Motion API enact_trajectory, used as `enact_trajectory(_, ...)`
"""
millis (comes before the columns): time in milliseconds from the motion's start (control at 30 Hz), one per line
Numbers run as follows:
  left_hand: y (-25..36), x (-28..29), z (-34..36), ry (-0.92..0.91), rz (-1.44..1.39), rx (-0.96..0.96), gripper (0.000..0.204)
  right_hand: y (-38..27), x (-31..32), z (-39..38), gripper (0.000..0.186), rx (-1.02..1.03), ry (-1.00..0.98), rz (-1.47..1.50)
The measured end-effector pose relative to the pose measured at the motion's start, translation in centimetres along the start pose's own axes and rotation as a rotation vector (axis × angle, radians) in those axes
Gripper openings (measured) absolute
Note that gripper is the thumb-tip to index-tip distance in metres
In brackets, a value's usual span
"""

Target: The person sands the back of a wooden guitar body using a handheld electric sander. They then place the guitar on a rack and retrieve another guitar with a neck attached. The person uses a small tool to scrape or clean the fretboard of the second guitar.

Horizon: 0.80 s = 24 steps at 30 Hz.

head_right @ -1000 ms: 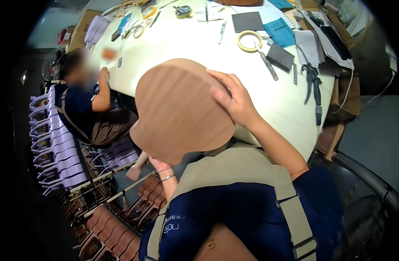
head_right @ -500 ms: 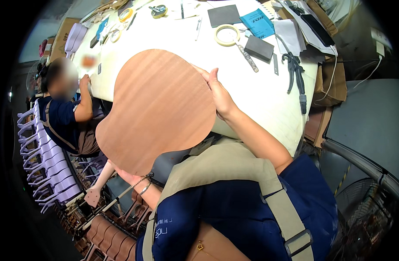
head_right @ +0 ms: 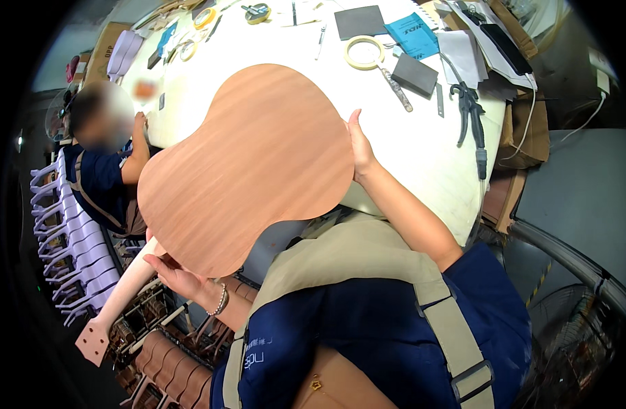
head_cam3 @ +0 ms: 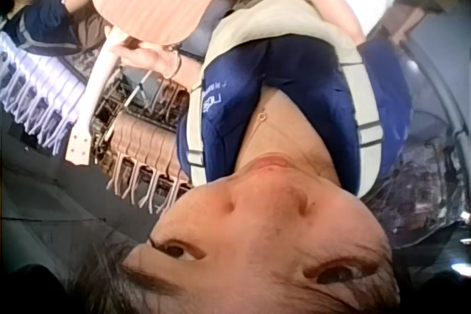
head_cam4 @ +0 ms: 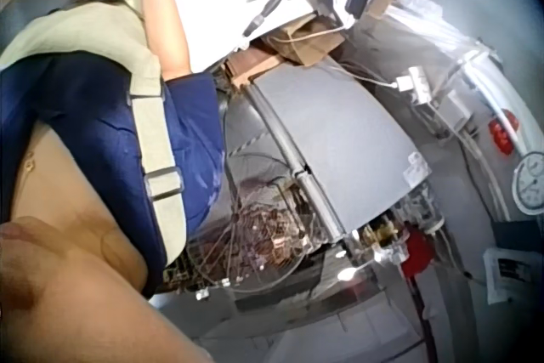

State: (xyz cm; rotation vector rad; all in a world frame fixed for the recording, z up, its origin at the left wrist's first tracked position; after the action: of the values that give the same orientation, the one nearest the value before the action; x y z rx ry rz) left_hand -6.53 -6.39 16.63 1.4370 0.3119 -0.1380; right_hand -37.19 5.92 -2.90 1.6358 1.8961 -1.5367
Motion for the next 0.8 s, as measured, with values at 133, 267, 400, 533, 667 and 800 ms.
enact_trajectory(133,1.0,-1.6,-0.3,-0.041,0.041,-0.090,0.056,1.3,1.6,1.0,0.082,-0.026,-0.015,0.095)
enact_trajectory(267,0.8,-2.9,-0.8,-0.061,0.052,-0.095,0.056,1.5,3.2,1.6,0.081,-0.006,0.026,0.048)
enact_trajectory(400,-1.3,-4.2,-1.1,-0.156,0.033,0.003,0.055,-1.8,5.5,1.3,0.069,0.464,0.233,-0.653)
enact_trajectory(533,-4.2,-4.9,-1.8,-0.140,0.080,0.049,0.051,-2.0,0.5,-1.2,0.065,0.990,0.069,-1.406)
enact_trajectory(667,-3.4,-5.7,-2.0,-0.148,0.175,-0.019,0.054,-1.0,-4.4,-3.9,0.066,1.085,-0.099,-1.389)
enact_trajectory(800,-3.0,-7.2,-2.9,-0.148,0.225,-0.049,0.054,-1.7,-9.4,-7.2,0.065,1.225,-0.163,-1.381)
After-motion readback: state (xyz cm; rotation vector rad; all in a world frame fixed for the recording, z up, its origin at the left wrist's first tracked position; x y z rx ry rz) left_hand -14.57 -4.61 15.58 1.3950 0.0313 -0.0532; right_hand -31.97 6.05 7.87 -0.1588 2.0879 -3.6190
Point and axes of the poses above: each hand's wrist, its own z-axis towards the middle knuckle, its own x-axis out of the back of the hand, y = z × x, the point moved 10 cm from there along z, towards the middle knuckle, and after that the axes turned 9 degrees about y, right-handed, at the moved point
